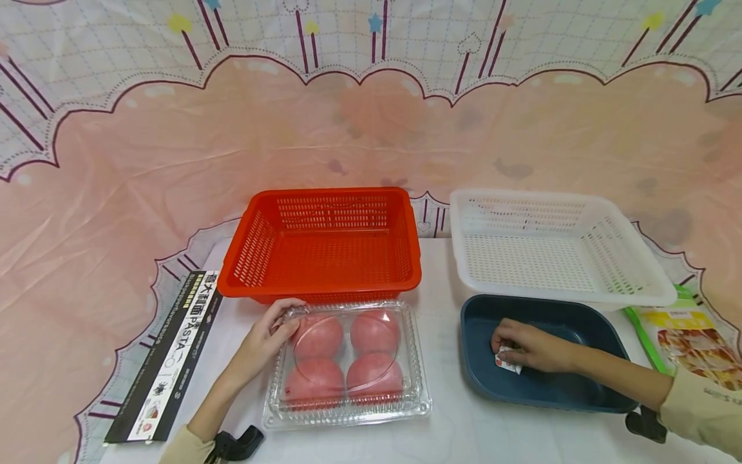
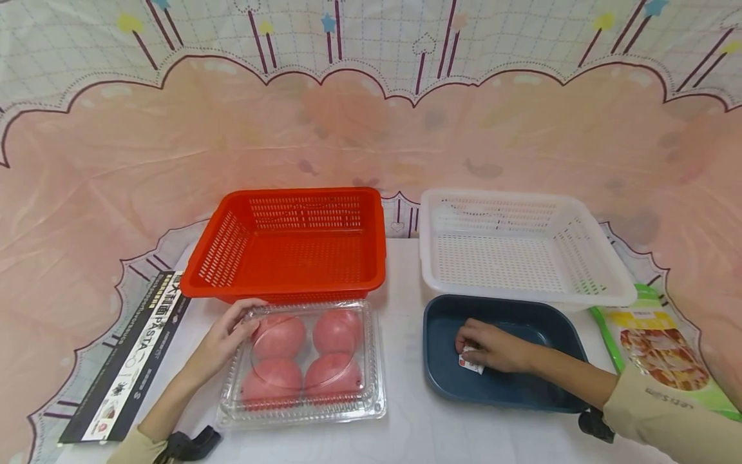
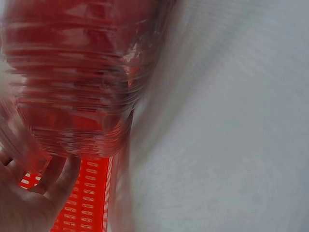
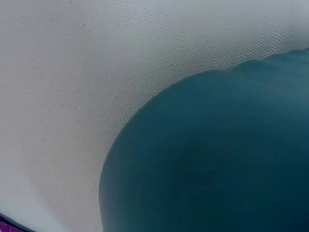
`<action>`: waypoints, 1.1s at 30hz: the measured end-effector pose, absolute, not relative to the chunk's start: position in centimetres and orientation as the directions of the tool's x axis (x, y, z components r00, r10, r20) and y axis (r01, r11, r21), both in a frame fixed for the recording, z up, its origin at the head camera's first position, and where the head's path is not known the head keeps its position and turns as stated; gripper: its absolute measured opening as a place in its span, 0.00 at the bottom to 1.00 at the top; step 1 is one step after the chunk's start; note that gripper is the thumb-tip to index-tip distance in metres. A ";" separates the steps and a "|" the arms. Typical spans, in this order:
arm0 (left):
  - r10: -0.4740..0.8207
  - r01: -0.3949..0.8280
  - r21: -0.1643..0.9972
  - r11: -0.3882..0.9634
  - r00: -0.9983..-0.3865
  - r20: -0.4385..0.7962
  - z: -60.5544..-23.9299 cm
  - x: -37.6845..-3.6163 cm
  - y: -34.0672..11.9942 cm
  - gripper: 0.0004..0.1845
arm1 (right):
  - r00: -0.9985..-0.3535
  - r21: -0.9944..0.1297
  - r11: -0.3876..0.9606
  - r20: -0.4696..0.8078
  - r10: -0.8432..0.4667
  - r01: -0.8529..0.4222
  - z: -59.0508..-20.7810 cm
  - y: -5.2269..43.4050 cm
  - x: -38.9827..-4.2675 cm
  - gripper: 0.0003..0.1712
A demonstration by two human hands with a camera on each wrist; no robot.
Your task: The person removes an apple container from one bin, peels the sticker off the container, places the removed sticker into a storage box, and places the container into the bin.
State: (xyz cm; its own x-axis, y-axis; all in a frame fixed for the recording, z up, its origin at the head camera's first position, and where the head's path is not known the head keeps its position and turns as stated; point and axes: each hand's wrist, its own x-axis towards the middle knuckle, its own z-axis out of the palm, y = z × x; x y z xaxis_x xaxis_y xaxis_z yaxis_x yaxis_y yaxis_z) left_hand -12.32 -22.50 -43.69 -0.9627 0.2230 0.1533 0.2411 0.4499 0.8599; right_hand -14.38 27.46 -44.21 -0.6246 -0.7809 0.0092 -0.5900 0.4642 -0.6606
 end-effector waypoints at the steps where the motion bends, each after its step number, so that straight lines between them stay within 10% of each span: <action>1: 0.224 0.244 0.859 0.449 -0.962 0.155 -43.7 -12.3 -22.5 0.16 | -0.623 -0.649 0.463 0.022 -0.782 -0.604 -44.2 27.5 -14.3 0.03; 14: 0.229 0.254 0.862 0.438 -0.959 0.167 -43.7 -12.2 -22.5 0.16 | -0.587 -0.472 0.460 0.164 -0.793 -0.752 -44.7 27.3 -14.3 0.10; 33: 0.222 0.240 0.869 0.434 -0.963 0.155 -43.7 -12.3 -22.4 0.15 | -0.791 -0.771 0.481 0.046 -0.610 -0.417 -39.1 24.9 -13.5 0.04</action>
State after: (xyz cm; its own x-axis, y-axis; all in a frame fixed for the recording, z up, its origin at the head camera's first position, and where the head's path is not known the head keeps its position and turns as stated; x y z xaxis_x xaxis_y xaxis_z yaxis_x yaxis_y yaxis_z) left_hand -12.26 -22.41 -43.71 -0.9627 0.2216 0.1551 0.2398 0.4338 0.8685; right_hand -13.45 24.86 -39.12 -0.7907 -0.6105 0.0463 -0.4169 0.4815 -0.7709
